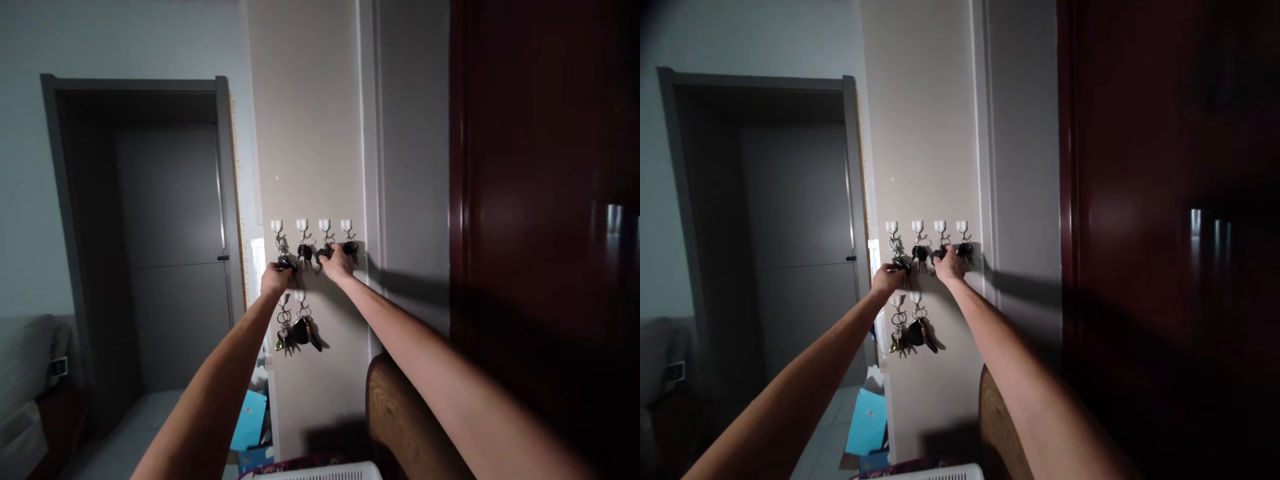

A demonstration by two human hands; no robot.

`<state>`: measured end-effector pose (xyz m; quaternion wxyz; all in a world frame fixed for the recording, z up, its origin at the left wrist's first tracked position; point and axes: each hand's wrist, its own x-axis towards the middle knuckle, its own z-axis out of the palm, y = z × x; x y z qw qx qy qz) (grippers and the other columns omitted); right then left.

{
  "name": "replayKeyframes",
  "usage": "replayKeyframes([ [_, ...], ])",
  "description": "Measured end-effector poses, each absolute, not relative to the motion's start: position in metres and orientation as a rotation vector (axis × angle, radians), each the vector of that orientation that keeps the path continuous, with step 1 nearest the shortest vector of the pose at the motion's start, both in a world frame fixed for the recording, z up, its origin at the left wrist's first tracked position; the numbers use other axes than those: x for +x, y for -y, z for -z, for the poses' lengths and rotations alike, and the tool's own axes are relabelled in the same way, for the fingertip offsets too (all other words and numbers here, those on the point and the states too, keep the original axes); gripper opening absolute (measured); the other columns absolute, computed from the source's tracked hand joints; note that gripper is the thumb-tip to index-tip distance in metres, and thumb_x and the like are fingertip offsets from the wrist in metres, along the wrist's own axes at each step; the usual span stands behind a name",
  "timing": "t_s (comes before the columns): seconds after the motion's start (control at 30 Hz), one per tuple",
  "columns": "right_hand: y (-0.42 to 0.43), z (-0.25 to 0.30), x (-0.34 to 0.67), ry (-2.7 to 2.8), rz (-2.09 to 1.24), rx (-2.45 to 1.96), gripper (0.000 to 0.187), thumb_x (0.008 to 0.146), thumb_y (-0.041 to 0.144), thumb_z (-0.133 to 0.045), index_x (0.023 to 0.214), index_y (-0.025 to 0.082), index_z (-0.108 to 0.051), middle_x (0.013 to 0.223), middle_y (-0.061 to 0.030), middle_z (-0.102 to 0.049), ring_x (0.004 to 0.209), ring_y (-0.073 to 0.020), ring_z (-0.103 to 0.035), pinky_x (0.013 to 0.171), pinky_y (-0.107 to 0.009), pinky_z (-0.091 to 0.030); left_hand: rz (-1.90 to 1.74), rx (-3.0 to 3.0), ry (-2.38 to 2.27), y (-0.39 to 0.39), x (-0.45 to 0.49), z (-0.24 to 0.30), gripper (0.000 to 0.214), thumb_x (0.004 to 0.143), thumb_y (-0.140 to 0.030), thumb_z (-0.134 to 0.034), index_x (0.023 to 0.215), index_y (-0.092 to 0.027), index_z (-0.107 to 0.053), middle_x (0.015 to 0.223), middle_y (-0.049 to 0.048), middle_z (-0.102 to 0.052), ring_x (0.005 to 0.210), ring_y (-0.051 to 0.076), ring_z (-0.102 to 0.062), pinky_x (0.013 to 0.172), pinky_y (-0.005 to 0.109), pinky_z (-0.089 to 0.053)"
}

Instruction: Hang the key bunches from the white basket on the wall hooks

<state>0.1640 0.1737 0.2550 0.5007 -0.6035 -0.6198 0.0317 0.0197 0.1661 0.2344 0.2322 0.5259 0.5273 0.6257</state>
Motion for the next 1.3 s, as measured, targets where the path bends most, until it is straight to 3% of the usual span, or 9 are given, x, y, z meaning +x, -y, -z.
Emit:
replayKeyframes([
  [0.13, -0.173, -0.252, 0.161, 1.410, -0.191, -1.425, 0.024, 0.068, 0.032, -0.038, 0.083, 0.017, -0.048, 0.078, -0.0069, -0.053, 0.075, -0.0169, -0.051, 0.061, -0.027, -0.039, -1.687, 1.347, -1.274, -0.162, 0.025, -0.241, 0.006, 0.057, -0.019, -0.052, 0.057, -0.014, -0.048, 0.053, 0.0015, -0.051, 0.055, 0.013, -0.051, 0.052, 0.024, -0.038],
  [0.27, -0.165, -0.266, 0.158, 1.234, -0.432, -1.195, 0.026, 0.074, 0.030, -0.026, 0.093, 0.017, -0.040, 0.076, -0.0051, -0.053, 0.056, -0.0095, -0.051, 0.048, -0.021, -0.040, -1.743, 1.218, -1.024, -0.150, 0.022, -0.260, 0.006, 0.065, -0.015, -0.042, 0.059, -0.014, -0.044, 0.052, 0.0000, -0.050, 0.047, 0.008, -0.049, 0.049, 0.022, -0.040],
  [0.4, -0.156, -0.296, 0.150, 1.198, -0.491, -1.057, 0.025, 0.075, 0.030, -0.026, 0.094, 0.018, -0.038, 0.073, -0.0034, -0.053, 0.045, -0.0054, -0.047, 0.042, -0.019, -0.038, -1.852, 1.098, -0.757, -0.142, 0.020, -0.287, 0.006, 0.066, -0.011, -0.040, 0.061, -0.014, -0.041, 0.051, -0.0017, -0.049, 0.045, 0.006, -0.049, 0.049, 0.019, -0.040],
  [0.47, -0.153, -0.305, 0.144, 1.301, -0.468, -1.042, 0.024, 0.075, 0.031, -0.028, 0.091, 0.018, -0.040, 0.072, -0.0021, -0.053, 0.047, -0.0057, -0.048, 0.045, -0.019, -0.039, -1.892, 1.102, -0.691, -0.140, 0.020, -0.298, 0.005, 0.065, -0.011, -0.040, 0.062, -0.014, -0.041, 0.052, -0.0026, -0.049, 0.045, 0.005, -0.048, 0.048, 0.018, -0.039],
  [0.63, -0.159, -0.288, 0.127, 1.438, -0.210, -1.238, 0.026, 0.073, 0.034, -0.030, 0.084, 0.019, -0.048, 0.083, -0.0030, -0.053, 0.075, -0.0124, -0.049, 0.063, -0.024, -0.038, -1.896, 1.153, -0.791, -0.141, 0.022, -0.298, 0.004, 0.063, -0.016, -0.039, 0.066, -0.016, -0.043, 0.054, -0.0033, -0.047, 0.044, 0.006, -0.047, 0.045, 0.018, -0.037],
  [0.77, -0.161, -0.270, 0.116, 1.460, -0.258, -1.304, 0.030, 0.073, 0.036, -0.028, 0.089, 0.020, -0.047, 0.091, -0.0040, -0.051, 0.082, -0.0136, -0.046, 0.066, -0.024, -0.037, -1.914, 1.078, -0.978, -0.151, 0.024, -0.281, 0.005, 0.065, -0.016, -0.038, 0.066, -0.015, -0.042, 0.055, -0.0021, -0.045, 0.047, 0.007, -0.046, 0.046, 0.019, -0.037],
  [1.07, -0.156, -0.266, 0.108, 1.482, -0.644, -0.981, 0.028, 0.073, 0.039, -0.028, 0.087, 0.022, -0.045, 0.083, -0.0008, -0.053, 0.063, -0.0084, -0.050, 0.046, -0.018, -0.040, -1.963, 1.012, -0.903, -0.156, 0.024, -0.294, 0.007, 0.068, -0.013, -0.036, 0.066, -0.016, -0.042, 0.061, -0.0010, -0.044, 0.049, 0.006, -0.046, 0.049, 0.020, -0.042],
  [1.3, -0.150, -0.307, 0.117, 1.436, -0.508, -0.984, 0.028, 0.074, 0.035, -0.029, 0.089, 0.018, -0.045, 0.079, -0.0038, -0.051, 0.051, -0.0068, -0.050, 0.039, -0.017, -0.038, -2.126, 1.102, -0.787, -0.152, 0.013, -0.338, 0.006, 0.069, -0.016, -0.036, 0.068, -0.015, -0.042, 0.055, -0.0020, -0.042, 0.044, 0.006, -0.047, 0.046, 0.021, -0.041],
])
